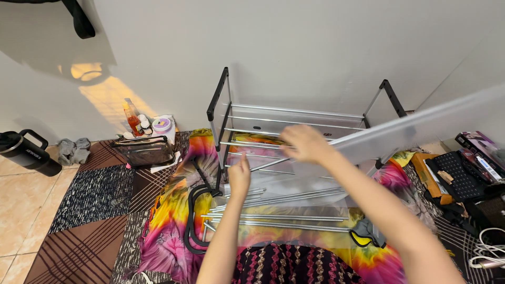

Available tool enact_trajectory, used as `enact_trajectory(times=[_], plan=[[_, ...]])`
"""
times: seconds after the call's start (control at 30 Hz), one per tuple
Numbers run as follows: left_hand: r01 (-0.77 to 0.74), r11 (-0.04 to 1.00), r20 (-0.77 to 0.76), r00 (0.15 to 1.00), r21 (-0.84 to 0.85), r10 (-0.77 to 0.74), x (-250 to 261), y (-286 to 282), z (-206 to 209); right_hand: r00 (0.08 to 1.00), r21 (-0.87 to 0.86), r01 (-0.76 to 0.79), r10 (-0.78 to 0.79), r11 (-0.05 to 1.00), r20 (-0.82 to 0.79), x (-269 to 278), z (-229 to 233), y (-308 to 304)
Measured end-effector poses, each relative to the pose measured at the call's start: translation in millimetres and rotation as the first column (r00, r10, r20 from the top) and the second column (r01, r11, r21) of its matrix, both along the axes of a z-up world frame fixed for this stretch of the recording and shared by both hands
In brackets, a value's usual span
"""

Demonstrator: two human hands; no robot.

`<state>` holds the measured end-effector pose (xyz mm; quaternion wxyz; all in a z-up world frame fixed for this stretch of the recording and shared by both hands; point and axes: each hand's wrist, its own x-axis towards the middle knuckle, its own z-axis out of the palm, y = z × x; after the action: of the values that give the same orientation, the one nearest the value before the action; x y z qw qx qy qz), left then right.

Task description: The person assembles a metal drying rack by inserting horizontal rods into vertical supports and attaching plastic panels. They repeatedly adjust and reposition components to fit them together.

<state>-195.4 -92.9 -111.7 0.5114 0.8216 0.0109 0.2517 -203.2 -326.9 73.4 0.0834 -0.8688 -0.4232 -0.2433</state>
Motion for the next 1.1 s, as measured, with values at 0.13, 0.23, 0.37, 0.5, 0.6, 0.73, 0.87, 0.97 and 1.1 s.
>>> enact_trajectory(times=[0.13,0.23,0.37,0.5,0.6,0.73,0.87,0.97,1.1], plan=[[-0.003,0.998,-0.064,0.998,-0.064,-0.001,-1,42,-3,0.959,-0.171,0.219,-0.244,0.96,-0.141,-5,9,-45],[-0.068,0.995,-0.077,0.995,-0.077,0.062,-3,75,7,0.984,-0.119,0.121,-0.135,0.986,-0.117,-22,0,-66],[-0.059,0.978,0.001,0.998,-0.2,0.061,-4,95,21,0.976,-0.046,0.161,-0.166,0.986,-0.144,-31,-15,-71],[0.022,0.488,0.106,0.984,-0.873,0.145,5,83,39,0.975,0.02,0.198,-0.196,0.98,-0.102,-24,-24,-63],[0.139,0.141,0.152,0.985,-0.98,0.087,2,69,48,0.957,0.059,0.249,-0.236,0.967,-0.167,-17,-33,-47],[0.426,0.085,0.408,0.896,-0.901,-0.174,-12,47,56,0.973,0.122,0.176,-0.154,0.977,-0.174,-15,-44,-23],[0.483,0.029,0.471,0.864,-0.875,-0.178,-25,47,70,0.961,0.141,0.181,-0.144,0.973,-0.237,-15,-41,-12],[0.536,0.115,0.508,0.837,-0.837,-0.203,-37,46,75,0.954,0.137,0.176,-0.135,0.975,-0.267,-14,-33,-18],[0.474,0.169,0.434,0.872,-0.864,-0.224,-40,36,81,0.96,0.104,0.176,-0.148,0.979,-0.238,-18,-26,-36]])
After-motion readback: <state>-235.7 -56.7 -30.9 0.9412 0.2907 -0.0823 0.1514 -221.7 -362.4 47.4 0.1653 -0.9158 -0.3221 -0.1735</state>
